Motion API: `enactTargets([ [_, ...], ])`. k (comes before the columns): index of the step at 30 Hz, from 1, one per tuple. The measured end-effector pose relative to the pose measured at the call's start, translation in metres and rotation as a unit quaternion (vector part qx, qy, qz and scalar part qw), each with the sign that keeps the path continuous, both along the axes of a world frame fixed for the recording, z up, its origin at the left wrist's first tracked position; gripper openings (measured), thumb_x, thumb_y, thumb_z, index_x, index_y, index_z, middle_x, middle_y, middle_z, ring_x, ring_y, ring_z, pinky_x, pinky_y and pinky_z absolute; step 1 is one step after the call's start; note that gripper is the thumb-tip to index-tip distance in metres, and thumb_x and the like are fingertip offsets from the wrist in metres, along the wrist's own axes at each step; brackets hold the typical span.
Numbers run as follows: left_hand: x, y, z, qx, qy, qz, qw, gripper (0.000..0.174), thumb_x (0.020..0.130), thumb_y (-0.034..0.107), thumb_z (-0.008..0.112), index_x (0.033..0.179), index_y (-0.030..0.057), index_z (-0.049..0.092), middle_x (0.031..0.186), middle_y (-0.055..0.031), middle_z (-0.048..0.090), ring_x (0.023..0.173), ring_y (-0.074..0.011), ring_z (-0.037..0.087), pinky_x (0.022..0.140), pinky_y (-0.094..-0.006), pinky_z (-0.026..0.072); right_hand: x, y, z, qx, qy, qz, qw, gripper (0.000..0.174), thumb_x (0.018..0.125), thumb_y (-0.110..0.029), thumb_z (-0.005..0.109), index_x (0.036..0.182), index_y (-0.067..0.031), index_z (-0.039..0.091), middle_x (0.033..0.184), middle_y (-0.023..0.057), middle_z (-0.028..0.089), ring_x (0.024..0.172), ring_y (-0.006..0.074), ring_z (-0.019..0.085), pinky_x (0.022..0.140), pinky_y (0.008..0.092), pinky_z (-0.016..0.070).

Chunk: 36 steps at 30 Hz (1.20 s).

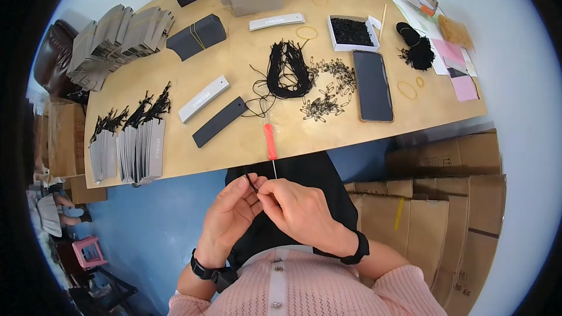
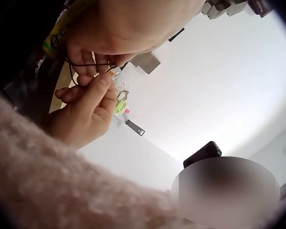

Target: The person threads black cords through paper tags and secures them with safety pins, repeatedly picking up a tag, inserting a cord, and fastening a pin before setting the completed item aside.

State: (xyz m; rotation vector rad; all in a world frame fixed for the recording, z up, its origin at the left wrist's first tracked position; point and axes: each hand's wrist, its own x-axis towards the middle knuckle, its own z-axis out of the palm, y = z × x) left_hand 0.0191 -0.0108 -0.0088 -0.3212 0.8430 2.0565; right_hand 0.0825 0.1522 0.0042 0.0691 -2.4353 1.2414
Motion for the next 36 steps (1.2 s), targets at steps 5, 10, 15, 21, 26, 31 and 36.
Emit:
enactTargets([
  [5,0.0,-0.002,-0.007,0.001,0.0,0.008,1.0,0.02,0.1,0.017,0.061,0.113,0.0032,0.067,0.112,-0.0093,0.069,0.109,-0.0211,0.065,0.096,-0.0386,0.0517,0.001,0.0,-0.002,-0.018,-0.003,0.005,1.0,0.015,0.085,-0.004,0.074,0.094,-0.0035,0.063,0.075,0.0044,0.065,0.055,0.016,0.061,0.049,0.0282,0.0474],
  [10,-0.004,-0.001,-0.001,-0.054,0.102,0.017,0.993,0.012,0.098,0.01,0.064,0.106,0.0015,0.067,0.103,-0.0109,0.071,0.098,-0.0216,0.069,0.09,-0.0363,0.0541,-0.003,0.026,0.012,0.048,-0.012,0.014,0.999,0.022,0.085,-0.015,0.075,0.104,-0.0082,0.065,0.09,0.0055,0.061,0.073,0.0222,0.065,0.06,0.0324,0.0534],
  [15,-0.01,0.002,0.012,-0.172,0.218,-0.108,0.955,0.009,0.095,0.003,0.064,0.102,-0.0015,0.067,0.092,-0.009,0.071,0.086,-0.018,0.069,0.08,-0.0305,0.0555,-0.014,0.042,0.018,0.003,-0.073,0.122,0.99,0.019,0.085,-0.01,0.074,0.104,-0.0085,0.068,0.112,0.0087,0.056,0.083,0.0207,0.066,0.071,0.0326,0.0544],
  [21,-0.005,0.005,0.004,-0.231,0.313,-0.065,0.919,0.005,0.094,0.003,0.064,0.097,0.0001,0.066,0.087,-0.0099,0.069,0.076,-0.0185,0.068,0.072,-0.031,0.0578,-0.021,0.06,0.002,0.052,-0.026,0.012,0.998,0.012,0.086,-0.012,0.071,0.093,-0.008,0.062,0.099,0.0077,0.056,0.086,0.026,0.063,0.069,0.036,0.0539],
  [26,-0.019,-0.003,0.007,-0.19,0.243,-0.045,0.95,0.008,0.094,0.001,0.066,0.101,-0.0028,0.068,0.095,-0.0119,0.071,0.084,-0.0192,0.07,0.076,-0.0315,0.0589,-0.04,0.109,-0.017,0.185,-0.024,-0.156,0.97,0.01,0.082,-0.011,0.071,0.087,-0.0067,0.064,0.092,0.0077,0.057,0.087,0.0276,0.062,0.07,0.0392,0.0529],
  [31,-0.025,0.003,0.007,-0.222,0.248,-0.02,0.943,0.011,0.093,0.003,0.067,0.102,-0.0048,0.069,0.091,-0.0134,0.072,0.081,-0.0212,0.071,0.075,-0.0325,0.0585,-0.048,0.107,-0.017,0.238,-0.065,-0.153,0.957,0.007,0.082,-0.01,0.071,0.083,-0.0055,0.065,0.088,0.0079,0.058,0.086,0.0267,0.062,0.068,0.0395,0.0525],
  [36,-0.032,0.025,0.014,-0.214,0.261,-0.038,0.941,0.01,0.095,0.007,0.065,0.101,-0.0017,0.068,0.09,-0.0119,0.071,0.081,-0.021,0.07,0.074,-0.0322,0.0559,-0.041,0.095,0.007,-0.002,-0.121,-0.122,0.985,0.013,0.09,-0.013,0.069,0.088,-0.0005,0.065,0.085,0.0106,0.059,0.073,0.0247,0.061,0.064,0.0355,0.0488],
])
